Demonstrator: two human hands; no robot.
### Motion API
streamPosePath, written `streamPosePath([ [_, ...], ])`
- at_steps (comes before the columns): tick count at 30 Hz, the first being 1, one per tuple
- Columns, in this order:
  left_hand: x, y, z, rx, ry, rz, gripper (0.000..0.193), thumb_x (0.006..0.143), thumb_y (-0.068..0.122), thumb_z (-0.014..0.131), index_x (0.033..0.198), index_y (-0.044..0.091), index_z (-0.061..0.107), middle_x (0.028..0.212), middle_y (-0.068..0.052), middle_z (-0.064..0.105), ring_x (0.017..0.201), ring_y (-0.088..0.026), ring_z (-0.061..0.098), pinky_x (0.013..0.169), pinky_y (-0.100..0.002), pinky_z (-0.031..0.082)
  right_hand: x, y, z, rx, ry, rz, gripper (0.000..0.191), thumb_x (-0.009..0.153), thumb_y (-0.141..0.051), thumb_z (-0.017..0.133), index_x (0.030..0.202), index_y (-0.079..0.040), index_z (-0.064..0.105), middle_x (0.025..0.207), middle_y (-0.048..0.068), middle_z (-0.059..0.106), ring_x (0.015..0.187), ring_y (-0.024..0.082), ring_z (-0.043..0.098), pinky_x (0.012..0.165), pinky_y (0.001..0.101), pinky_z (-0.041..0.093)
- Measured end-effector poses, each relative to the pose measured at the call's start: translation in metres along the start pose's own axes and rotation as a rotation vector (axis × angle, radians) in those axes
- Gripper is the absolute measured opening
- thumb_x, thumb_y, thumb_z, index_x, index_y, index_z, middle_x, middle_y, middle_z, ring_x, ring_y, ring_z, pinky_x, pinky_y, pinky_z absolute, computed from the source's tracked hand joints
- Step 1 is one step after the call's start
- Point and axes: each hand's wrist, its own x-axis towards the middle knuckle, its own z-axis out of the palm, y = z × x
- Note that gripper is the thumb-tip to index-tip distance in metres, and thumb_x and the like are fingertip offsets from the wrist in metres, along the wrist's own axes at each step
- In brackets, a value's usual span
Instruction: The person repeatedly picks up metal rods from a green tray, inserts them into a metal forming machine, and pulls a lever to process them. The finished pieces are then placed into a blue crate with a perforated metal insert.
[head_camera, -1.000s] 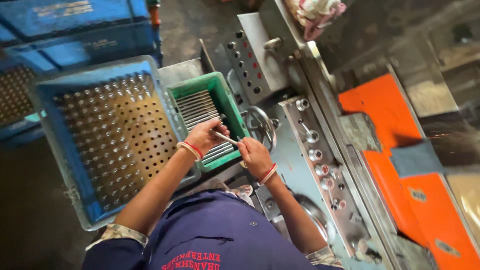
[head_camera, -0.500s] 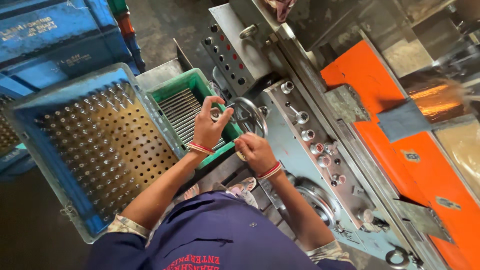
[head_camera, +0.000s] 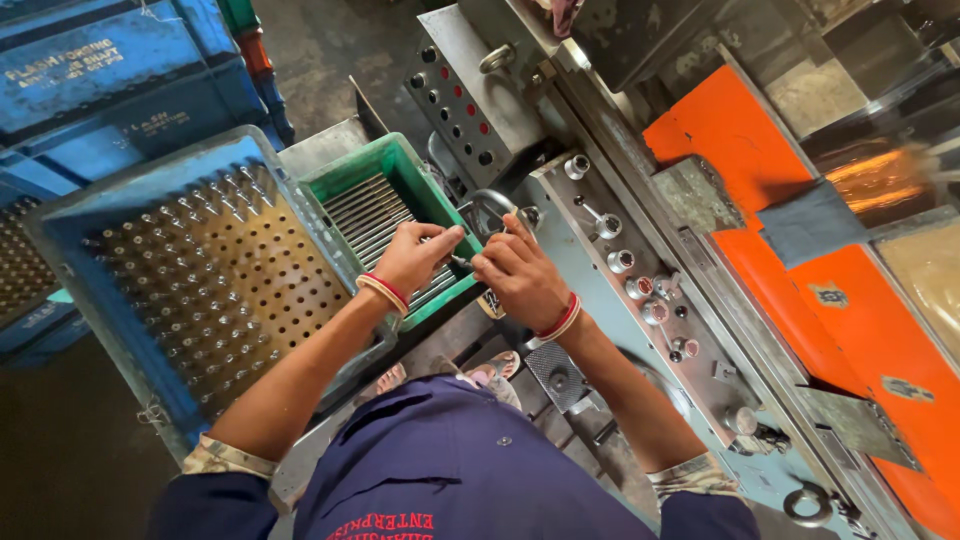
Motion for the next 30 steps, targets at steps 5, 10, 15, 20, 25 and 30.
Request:
streamPosePath([
  [5, 0.000, 0.000, -0.005, 0.099, -0.029, -0.040, 0.040, 0.096, 0.036, 0.070, 0.080, -0.001, 0.073, 0.057, 0.004, 0.052, 0.046, -0.003, 0.040, 0.040, -0.025, 0.028, -0.003, -0.001, 0.004, -0.197, -0.172, -0.110, 0.022, 0.088, -0.011, 0.072, 0.108, -0.002, 0.069, 0.103, 0.008, 0.063, 0.109, 0.025, 0.063, 0.118, 0.0492, 0.045],
  [10, -0.009, 0.016, 0.009, -0.053, 0.024, 0.006, 0.037, 0.094, 0.031, 0.070, 0.072, 0.002, 0.067, 0.055, 0.003, 0.049, 0.044, -0.006, 0.040, 0.041, -0.027, 0.027, -0.012, -0.008, 0.020, 0.752, -0.165, 0.642, 0.025, 0.098, -0.017, 0.070, 0.078, -0.003, 0.065, 0.071, 0.006, 0.053, 0.069, 0.016, 0.050, 0.061, 0.0348, 0.040],
  [15, -0.018, 0.043, 0.023, 0.020, 0.015, 0.564, 0.040, 0.101, 0.022, 0.068, 0.068, 0.002, 0.061, 0.059, 0.007, 0.050, 0.056, 0.000, 0.042, 0.050, -0.023, 0.030, -0.022, -0.036, 0.033, 1.397, 0.093, 0.889, 0.045, 0.100, -0.015, 0.067, 0.059, -0.005, 0.053, 0.057, -0.005, 0.040, 0.054, 0.004, 0.032, 0.049, 0.0276, 0.023],
  [20, 0.004, 0.044, 0.032, -0.167, -0.035, 0.449, 0.030, 0.101, 0.016, 0.069, 0.075, 0.003, 0.065, 0.065, 0.007, 0.052, 0.059, 0.000, 0.043, 0.050, -0.022, 0.029, -0.016, -0.036, 0.038, 1.667, 0.382, 0.844, 0.048, 0.102, -0.020, 0.067, 0.057, -0.012, 0.050, 0.058, -0.004, 0.043, 0.054, 0.005, 0.034, 0.050, 0.0279, 0.022],
  [25, 0.069, -0.004, 0.031, -0.719, -0.018, 0.055, 0.012, 0.099, 0.025, 0.065, 0.095, 0.014, 0.068, 0.064, 0.009, 0.048, 0.048, -0.004, 0.037, 0.043, -0.023, 0.030, -0.036, -0.008, 0.030, 0.987, 0.556, 0.995, 0.034, 0.096, -0.022, 0.067, 0.073, 0.003, 0.065, 0.061, -0.005, 0.048, 0.057, 0.004, 0.040, 0.049, 0.0263, 0.030],
  [30, 0.101, -0.057, -0.015, -0.806, 0.110, -0.283, 0.018, 0.098, 0.042, 0.061, 0.093, 0.025, 0.056, 0.072, 0.006, 0.051, 0.063, -0.012, 0.048, 0.059, -0.030, 0.044, -0.161, 0.009, -0.004, 0.475, 0.407, 1.189, 0.036, 0.095, -0.024, 0.068, 0.075, 0.005, 0.064, 0.055, 0.010, 0.049, 0.054, 0.011, 0.045, 0.050, 0.0327, 0.039],
])
